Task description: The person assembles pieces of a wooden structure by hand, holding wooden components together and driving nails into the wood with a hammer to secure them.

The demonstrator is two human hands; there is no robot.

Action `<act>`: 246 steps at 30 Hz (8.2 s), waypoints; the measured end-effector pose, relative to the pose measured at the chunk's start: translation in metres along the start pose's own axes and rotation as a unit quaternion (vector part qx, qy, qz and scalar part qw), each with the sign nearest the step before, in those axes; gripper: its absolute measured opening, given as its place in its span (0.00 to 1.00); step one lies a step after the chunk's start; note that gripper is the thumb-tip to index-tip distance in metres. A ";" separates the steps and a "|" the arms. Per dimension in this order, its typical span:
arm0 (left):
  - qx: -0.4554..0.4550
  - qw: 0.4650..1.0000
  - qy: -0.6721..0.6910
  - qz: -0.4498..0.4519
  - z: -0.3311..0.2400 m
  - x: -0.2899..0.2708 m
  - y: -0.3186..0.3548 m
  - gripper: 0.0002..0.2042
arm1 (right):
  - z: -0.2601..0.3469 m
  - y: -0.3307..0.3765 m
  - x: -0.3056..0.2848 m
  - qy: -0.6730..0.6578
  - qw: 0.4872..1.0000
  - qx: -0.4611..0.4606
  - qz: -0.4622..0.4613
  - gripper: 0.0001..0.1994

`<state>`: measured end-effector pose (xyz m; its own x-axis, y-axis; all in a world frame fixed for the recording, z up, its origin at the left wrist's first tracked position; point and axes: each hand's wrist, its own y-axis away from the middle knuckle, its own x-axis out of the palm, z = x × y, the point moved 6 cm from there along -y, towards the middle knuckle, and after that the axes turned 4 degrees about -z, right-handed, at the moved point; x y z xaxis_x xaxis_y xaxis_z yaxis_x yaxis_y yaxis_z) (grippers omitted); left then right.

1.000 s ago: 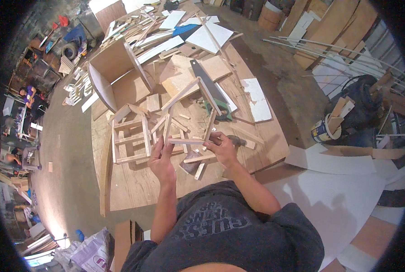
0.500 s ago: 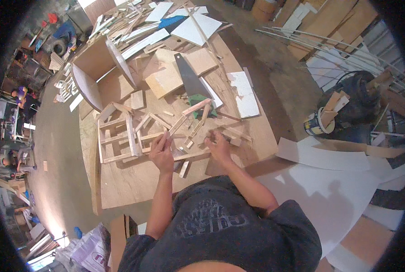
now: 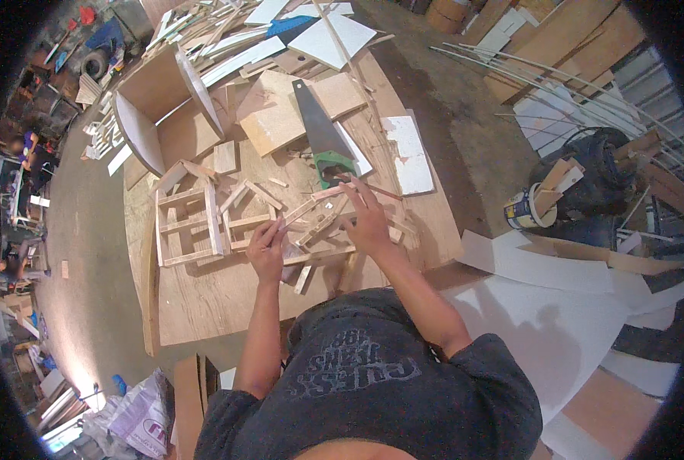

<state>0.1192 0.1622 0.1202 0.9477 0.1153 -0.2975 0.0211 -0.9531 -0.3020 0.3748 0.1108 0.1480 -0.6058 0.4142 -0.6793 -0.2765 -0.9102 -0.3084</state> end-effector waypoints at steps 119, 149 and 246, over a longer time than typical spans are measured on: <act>-0.101 0.990 0.065 0.073 0.063 0.015 -0.049 0.14 | -0.127 -0.130 0.087 0.147 0.927 0.045 0.342 0.24; -0.094 0.982 0.099 0.129 0.064 0.040 -0.072 0.12 | -0.120 -0.182 0.146 0.168 0.961 -0.141 0.168 0.12; 0.143 0.990 -0.014 -0.012 0.015 -0.011 0.045 0.19 | 0.061 -0.014 0.059 0.078 0.962 -0.202 0.168 0.07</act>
<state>0.1046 0.1224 0.0969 0.9389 0.1477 -0.3109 -0.0517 -0.8325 -0.5516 0.2978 0.1481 0.1529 -0.4827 0.1198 -0.8675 0.2471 -0.9317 -0.2662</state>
